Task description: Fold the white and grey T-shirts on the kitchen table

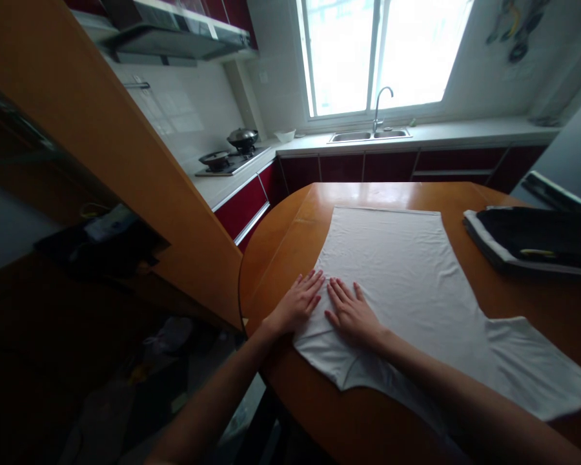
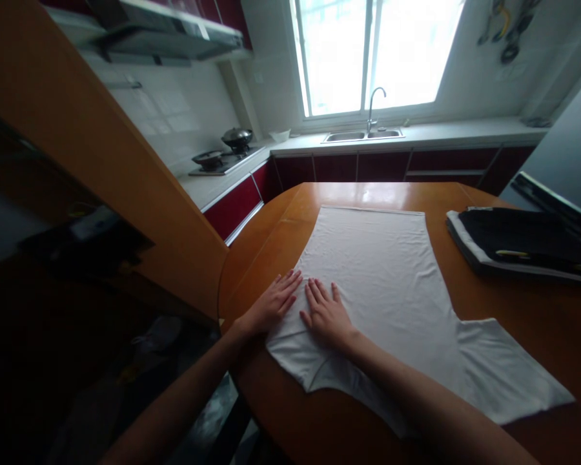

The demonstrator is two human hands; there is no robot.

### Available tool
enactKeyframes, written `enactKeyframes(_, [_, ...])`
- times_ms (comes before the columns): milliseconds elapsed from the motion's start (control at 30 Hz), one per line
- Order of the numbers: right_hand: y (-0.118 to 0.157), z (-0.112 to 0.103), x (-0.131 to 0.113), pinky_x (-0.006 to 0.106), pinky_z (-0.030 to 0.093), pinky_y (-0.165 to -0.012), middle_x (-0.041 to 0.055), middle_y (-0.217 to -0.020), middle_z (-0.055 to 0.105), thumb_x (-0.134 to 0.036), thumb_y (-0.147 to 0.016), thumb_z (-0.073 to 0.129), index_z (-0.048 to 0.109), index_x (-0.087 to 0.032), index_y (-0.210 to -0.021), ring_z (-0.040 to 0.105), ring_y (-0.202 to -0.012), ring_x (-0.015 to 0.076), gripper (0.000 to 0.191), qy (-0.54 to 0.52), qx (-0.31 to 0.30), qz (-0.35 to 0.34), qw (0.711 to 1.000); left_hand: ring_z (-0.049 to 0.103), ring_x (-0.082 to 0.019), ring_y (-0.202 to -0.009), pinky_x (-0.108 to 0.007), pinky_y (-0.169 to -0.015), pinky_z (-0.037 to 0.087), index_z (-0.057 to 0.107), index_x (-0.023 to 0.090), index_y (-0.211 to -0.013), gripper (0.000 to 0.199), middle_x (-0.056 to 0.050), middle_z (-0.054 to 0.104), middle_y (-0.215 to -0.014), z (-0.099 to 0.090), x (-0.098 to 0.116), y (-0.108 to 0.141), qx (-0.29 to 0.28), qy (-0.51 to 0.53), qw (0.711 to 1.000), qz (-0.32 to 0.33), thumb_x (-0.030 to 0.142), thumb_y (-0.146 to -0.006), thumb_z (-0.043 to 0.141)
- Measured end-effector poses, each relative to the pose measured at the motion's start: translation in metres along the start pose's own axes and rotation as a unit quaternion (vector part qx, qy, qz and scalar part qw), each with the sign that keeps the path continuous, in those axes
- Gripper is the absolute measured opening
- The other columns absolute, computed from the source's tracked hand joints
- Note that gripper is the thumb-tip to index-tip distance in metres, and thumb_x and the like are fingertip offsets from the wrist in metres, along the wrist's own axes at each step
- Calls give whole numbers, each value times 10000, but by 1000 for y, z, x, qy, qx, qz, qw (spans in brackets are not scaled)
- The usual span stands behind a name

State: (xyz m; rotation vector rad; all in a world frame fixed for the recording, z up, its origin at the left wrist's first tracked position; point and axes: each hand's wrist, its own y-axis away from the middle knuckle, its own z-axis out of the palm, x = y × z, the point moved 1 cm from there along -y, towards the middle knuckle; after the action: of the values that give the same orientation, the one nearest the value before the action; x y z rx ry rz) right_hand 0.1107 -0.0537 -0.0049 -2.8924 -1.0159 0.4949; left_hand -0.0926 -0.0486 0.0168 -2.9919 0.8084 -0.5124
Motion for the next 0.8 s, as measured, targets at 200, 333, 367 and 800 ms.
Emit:
enactKeyframes(200, [1, 1, 1, 562, 86, -1228, 135, -1640, 200, -438, -1008, 370, 261, -109, -1581, 154, -1533, 262, 670, 0, 1, -3, 1000, 129, -227, -1538, -480, -1246, 137, 233, 229, -1596, 570, -77, 206, -1648, 4, 8, 9, -29, -9, 1000, 1, 382, -1056, 335])
enactKeyframes(333, [1, 5, 1, 556, 56, -1230, 128, -1646, 173, -438, -1012, 363, 268, -91, -1575, 150, -1535, 255, 668, -1, 5, -1, 1000, 117, -213, -1540, -470, -1251, 121, 202, 231, -1603, 567, -71, 194, -1653, 3, 10, 13, -26, -2, 1000, -6, 382, -1064, 294])
enactKeyframes(367, [1, 6, 1, 558, 50, -1229, 127, -1647, 169, -440, -1013, 363, 266, -88, -1575, 148, -1535, 254, 671, -3, 4, -1, 1000, 112, -215, -1541, -471, -1251, 119, 199, 228, -1604, 571, -72, 192, -1654, 3, 11, 14, -27, -5, 1000, -5, 384, -1063, 297])
enactKeyframes(800, [7, -55, 7, 291, 471, -813, 94, -1049, 712, -234, -967, 509, 700, -192, -1011, 661, -963, 212, 201, -75, -7, 121, 990, 285, -209, -1498, -462, -1252, 215, 421, 231, -1523, 494, -49, 392, -1581, -12, 3, 43, 89, 111, 988, -57, 346, -1053, 318])
